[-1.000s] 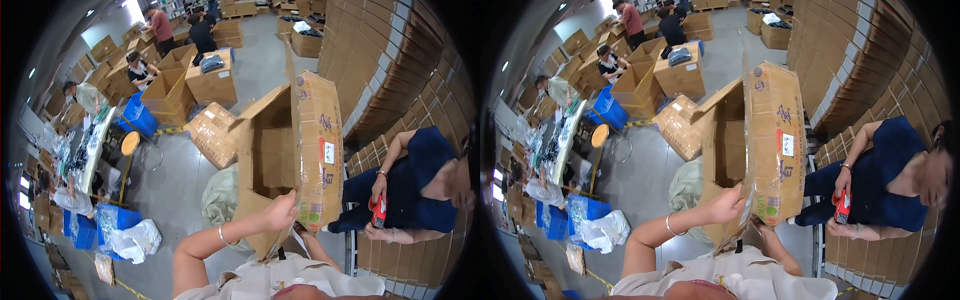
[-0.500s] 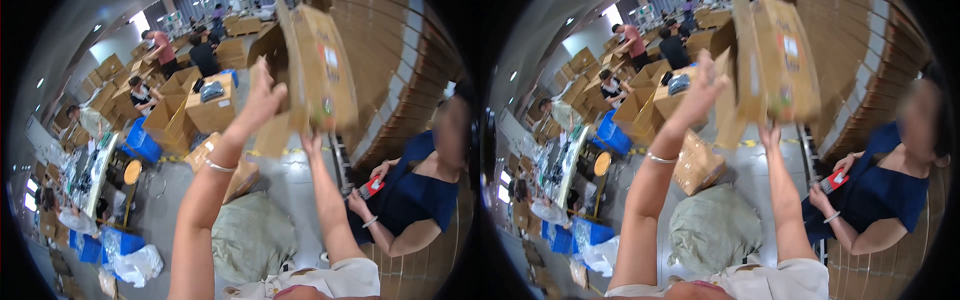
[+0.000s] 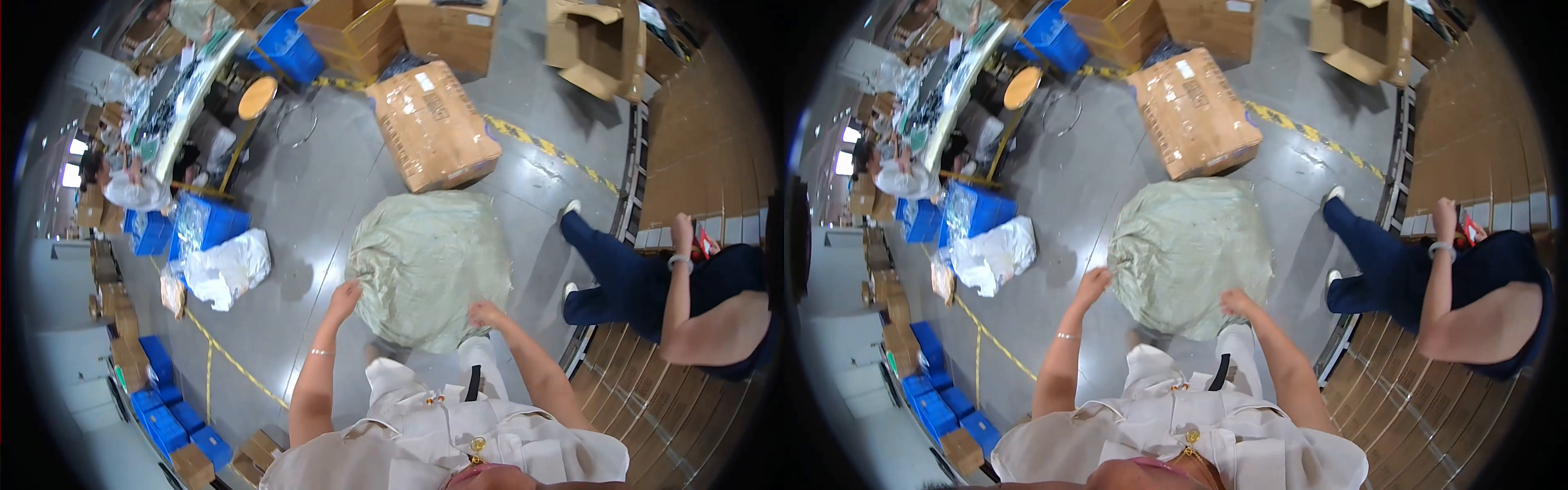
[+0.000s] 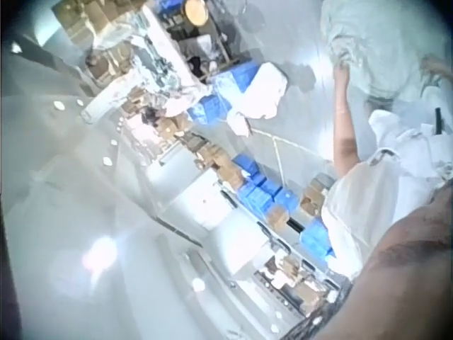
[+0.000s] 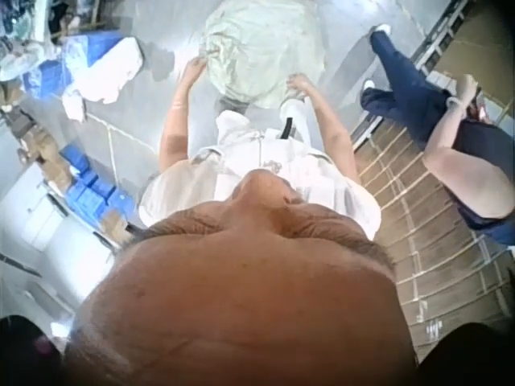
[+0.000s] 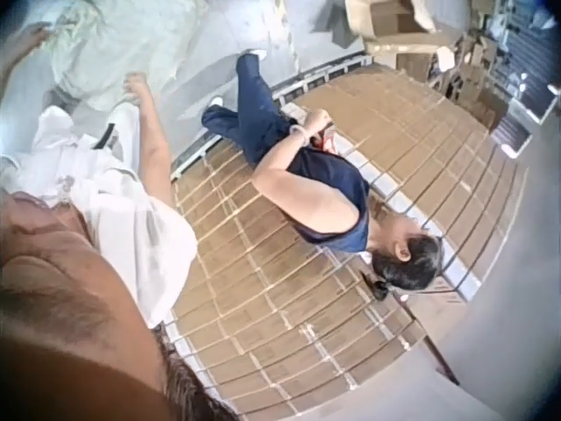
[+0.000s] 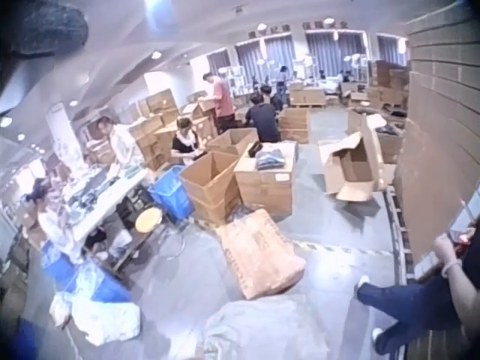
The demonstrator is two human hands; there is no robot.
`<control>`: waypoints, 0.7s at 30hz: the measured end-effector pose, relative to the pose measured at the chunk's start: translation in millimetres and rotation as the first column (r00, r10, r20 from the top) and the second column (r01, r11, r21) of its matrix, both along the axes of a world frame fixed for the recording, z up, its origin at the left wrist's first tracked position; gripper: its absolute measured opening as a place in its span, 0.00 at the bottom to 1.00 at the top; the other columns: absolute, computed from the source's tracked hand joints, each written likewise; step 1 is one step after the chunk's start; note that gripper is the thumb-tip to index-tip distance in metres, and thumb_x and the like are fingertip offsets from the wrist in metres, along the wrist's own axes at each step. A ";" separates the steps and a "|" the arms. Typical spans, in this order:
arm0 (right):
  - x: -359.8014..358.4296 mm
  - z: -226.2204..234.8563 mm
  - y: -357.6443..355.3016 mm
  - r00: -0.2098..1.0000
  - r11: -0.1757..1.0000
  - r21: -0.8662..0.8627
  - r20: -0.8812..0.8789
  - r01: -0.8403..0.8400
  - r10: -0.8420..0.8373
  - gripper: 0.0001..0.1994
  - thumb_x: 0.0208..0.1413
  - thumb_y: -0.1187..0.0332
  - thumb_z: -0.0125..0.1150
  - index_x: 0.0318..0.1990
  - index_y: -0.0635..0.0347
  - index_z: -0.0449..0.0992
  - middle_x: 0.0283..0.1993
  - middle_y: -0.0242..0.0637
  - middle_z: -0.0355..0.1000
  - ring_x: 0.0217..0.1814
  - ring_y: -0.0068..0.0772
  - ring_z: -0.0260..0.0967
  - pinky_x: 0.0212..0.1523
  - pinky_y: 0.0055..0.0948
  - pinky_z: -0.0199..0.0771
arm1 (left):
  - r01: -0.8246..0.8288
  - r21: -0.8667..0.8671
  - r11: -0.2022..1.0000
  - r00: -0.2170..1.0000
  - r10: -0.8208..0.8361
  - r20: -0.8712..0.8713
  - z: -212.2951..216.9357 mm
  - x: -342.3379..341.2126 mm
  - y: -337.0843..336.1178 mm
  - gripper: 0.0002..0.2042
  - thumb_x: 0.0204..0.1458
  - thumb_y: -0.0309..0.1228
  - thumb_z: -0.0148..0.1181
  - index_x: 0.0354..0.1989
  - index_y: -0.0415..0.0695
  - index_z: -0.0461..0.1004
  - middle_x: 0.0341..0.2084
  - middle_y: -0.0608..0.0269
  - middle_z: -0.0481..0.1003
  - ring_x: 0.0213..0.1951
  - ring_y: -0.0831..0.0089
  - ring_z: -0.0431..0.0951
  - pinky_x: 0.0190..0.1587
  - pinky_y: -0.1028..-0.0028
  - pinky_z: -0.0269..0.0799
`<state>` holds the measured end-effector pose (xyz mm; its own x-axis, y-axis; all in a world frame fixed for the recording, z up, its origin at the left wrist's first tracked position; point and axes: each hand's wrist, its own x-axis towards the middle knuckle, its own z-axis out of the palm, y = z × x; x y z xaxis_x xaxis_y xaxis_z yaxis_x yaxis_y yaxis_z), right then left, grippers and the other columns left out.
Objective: Sorting small metal wrenches into plastic bags and organizing cardboard boxes in a warehouse setting.
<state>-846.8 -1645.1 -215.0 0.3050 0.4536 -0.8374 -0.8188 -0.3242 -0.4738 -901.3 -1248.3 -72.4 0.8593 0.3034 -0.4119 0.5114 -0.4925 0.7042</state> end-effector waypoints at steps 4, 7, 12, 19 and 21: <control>-65.4 -22.4 31.3 0.938 0.910 -0.256 0.029 -0.327 0.345 0.07 0.47 0.67 0.49 0.28 0.60 0.70 0.28 0.36 0.71 0.20 0.26 0.67 0.19 0.24 0.67 | -0.342 -0.094 0.935 0.846 0.263 -0.463 -28.0 -120.7 63.7 0.14 0.45 0.32 0.50 0.38 0.36 0.71 0.26 0.49 0.74 0.30 0.61 0.74 0.35 0.68 0.68; -91.3 -56.7 64.9 0.822 0.888 -0.276 0.351 -0.367 0.449 0.09 0.50 0.67 0.46 0.26 0.61 0.72 0.21 0.36 0.69 0.19 0.28 0.67 0.20 0.25 0.68 | 0.088 0.015 0.996 0.877 -0.071 -0.476 -101.9 -183.4 138.8 0.12 0.44 0.32 0.49 0.35 0.39 0.72 0.28 0.46 0.73 0.33 0.54 0.73 0.38 0.64 0.68; -141.4 -86.5 192.2 0.999 0.962 -0.272 0.042 0.016 -0.005 0.06 0.51 0.69 0.46 0.30 0.60 0.69 0.28 0.36 0.70 0.24 0.25 0.69 0.24 0.24 0.69 | 0.081 0.030 0.996 0.904 -0.061 -0.423 -201.7 -216.2 227.9 0.13 0.45 0.34 0.49 0.37 0.41 0.71 0.33 0.47 0.72 0.37 0.50 0.72 0.40 0.61 0.67; -225.6 -87.7 377.9 0.956 0.958 -0.099 0.099 -0.268 0.278 0.13 0.54 0.66 0.49 0.43 0.64 0.67 0.30 0.36 0.71 0.28 0.24 0.69 0.30 0.23 0.71 | -0.154 -0.267 0.951 0.905 0.027 -0.424 -213.0 -220.5 280.9 0.16 0.45 0.36 0.49 0.40 0.39 0.70 0.33 0.46 0.73 0.38 0.52 0.72 0.41 0.64 0.68; -240.8 -80.6 410.9 0.986 0.978 0.122 0.012 -0.166 0.166 0.13 0.55 0.66 0.48 0.45 0.63 0.66 0.31 0.37 0.71 0.29 0.24 0.69 0.31 0.23 0.71 | 0.136 -0.110 0.985 0.829 -0.174 -0.532 -239.3 -220.3 293.4 0.18 0.45 0.38 0.50 0.42 0.40 0.70 0.38 0.45 0.71 0.41 0.53 0.72 0.44 0.64 0.67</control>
